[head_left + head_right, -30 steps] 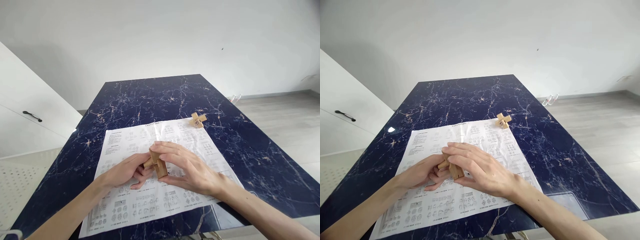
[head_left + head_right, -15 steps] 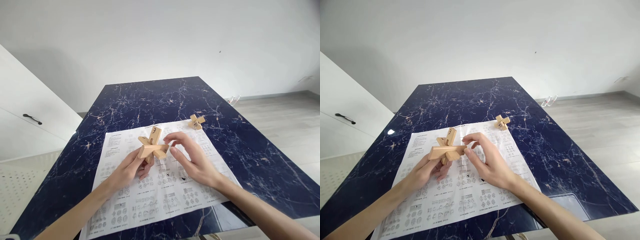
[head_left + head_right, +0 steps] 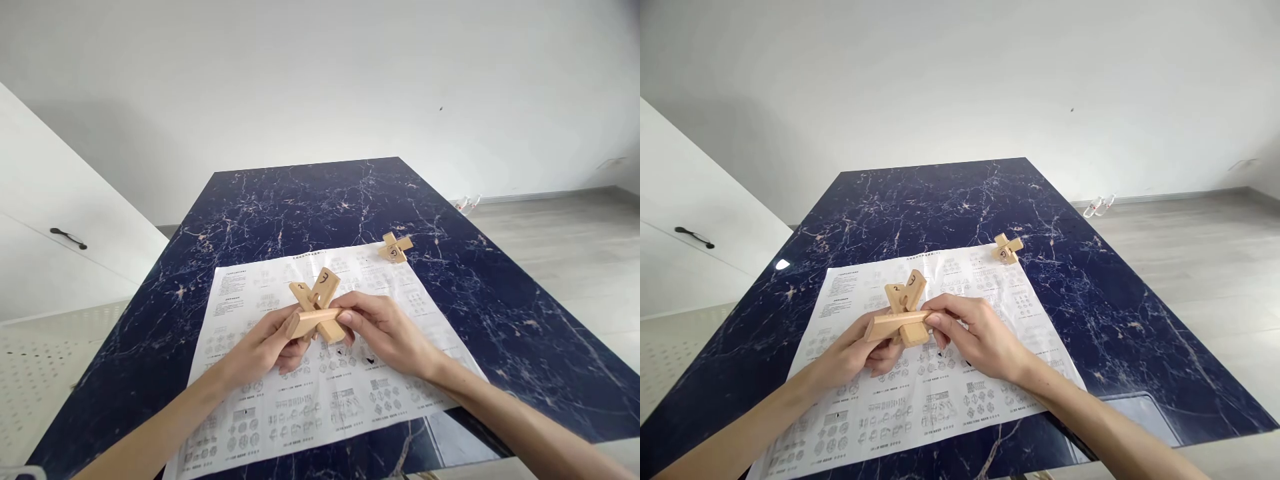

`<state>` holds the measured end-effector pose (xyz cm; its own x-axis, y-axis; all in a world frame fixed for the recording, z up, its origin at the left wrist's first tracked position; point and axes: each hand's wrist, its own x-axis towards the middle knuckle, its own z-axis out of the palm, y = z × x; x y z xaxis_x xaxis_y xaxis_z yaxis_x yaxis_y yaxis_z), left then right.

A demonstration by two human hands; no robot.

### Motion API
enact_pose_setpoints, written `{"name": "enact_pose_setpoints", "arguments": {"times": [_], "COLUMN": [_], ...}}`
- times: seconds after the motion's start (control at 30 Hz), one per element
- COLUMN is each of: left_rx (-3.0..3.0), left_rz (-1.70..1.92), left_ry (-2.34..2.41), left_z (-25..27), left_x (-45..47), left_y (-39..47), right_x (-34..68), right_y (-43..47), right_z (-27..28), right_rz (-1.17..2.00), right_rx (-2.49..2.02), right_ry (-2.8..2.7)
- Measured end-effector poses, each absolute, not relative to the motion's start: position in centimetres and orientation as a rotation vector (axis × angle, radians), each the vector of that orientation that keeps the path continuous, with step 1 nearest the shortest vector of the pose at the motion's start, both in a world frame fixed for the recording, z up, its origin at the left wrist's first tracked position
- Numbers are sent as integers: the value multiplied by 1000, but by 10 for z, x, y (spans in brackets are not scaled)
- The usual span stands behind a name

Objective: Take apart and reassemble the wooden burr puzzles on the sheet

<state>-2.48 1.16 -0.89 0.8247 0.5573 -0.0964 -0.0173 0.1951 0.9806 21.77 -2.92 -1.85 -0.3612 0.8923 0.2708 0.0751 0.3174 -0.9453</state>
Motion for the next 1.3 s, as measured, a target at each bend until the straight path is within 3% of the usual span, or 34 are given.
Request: {"name": "enact_pose_setpoints", "arguments": {"times": [0.2,0.47,1.3], "left_rx": [1335,1349,1339], "left_rz": [445,388,347], "left_ry": [470,465,453], "left_z": [-10,-5,-6], "left_x": [-23,-26,-31], "left_y": [12,11,13], "right_x": [218,226,224], "right_y": [-29,-27,-29], "right_z": [-14,-15,-10], "right_rz": [1123,1432,1394], "right_rx": [-901,-781,-791], "right_ry": [-1736,-1670,-1865]}}
